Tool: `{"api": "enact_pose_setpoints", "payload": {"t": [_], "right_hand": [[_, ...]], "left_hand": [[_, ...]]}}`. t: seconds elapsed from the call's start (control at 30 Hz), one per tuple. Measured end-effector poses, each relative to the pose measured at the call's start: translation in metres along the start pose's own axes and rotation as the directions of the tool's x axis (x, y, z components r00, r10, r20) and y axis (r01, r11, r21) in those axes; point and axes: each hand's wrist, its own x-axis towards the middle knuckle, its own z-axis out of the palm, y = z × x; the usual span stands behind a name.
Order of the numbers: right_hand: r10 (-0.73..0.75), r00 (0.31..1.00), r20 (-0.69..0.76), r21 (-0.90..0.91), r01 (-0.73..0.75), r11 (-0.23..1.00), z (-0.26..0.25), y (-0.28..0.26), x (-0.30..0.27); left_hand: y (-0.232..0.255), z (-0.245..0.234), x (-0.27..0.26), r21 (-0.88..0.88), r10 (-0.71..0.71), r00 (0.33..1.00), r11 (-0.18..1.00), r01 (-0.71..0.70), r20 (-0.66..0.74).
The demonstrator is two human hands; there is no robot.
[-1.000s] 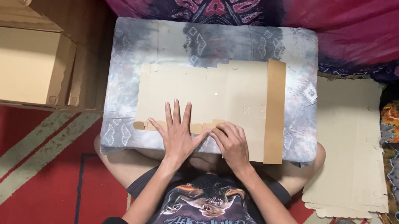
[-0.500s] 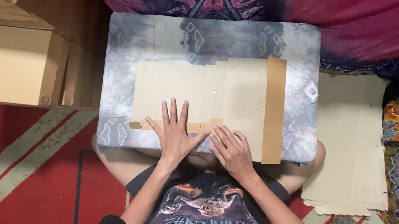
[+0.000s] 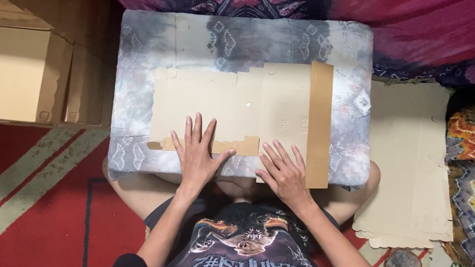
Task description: Folding a flat cardboard cutout into a box shape by following pre-scored lines.
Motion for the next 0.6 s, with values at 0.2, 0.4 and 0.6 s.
{"api": "enact_pose_setpoints", "payload": {"t": [0.2,0.4,0.6], "right_hand": [[-0.095,0.995,0.016,0.020,0.094,0.995,0.002,0.005,-0.008],[-0.143,0.972,0.184,0.041,0.138,0.990,-0.004,0.021,-0.013],[-0.055,0.864,0.500,0.080,0.017,0.997,-0.037,0.030,-0.012]], "left_hand": [[0.010,-0.012,-0.004,-0.030,0.036,0.999,0.999,-0.036,-0.021],[-0.003,0.028,-0.011,0.111,0.581,0.792,0.814,-0.571,-0.188],[0.004,0.019,-0.011,0.190,0.687,0.700,0.674,-0.714,0.194]]}}
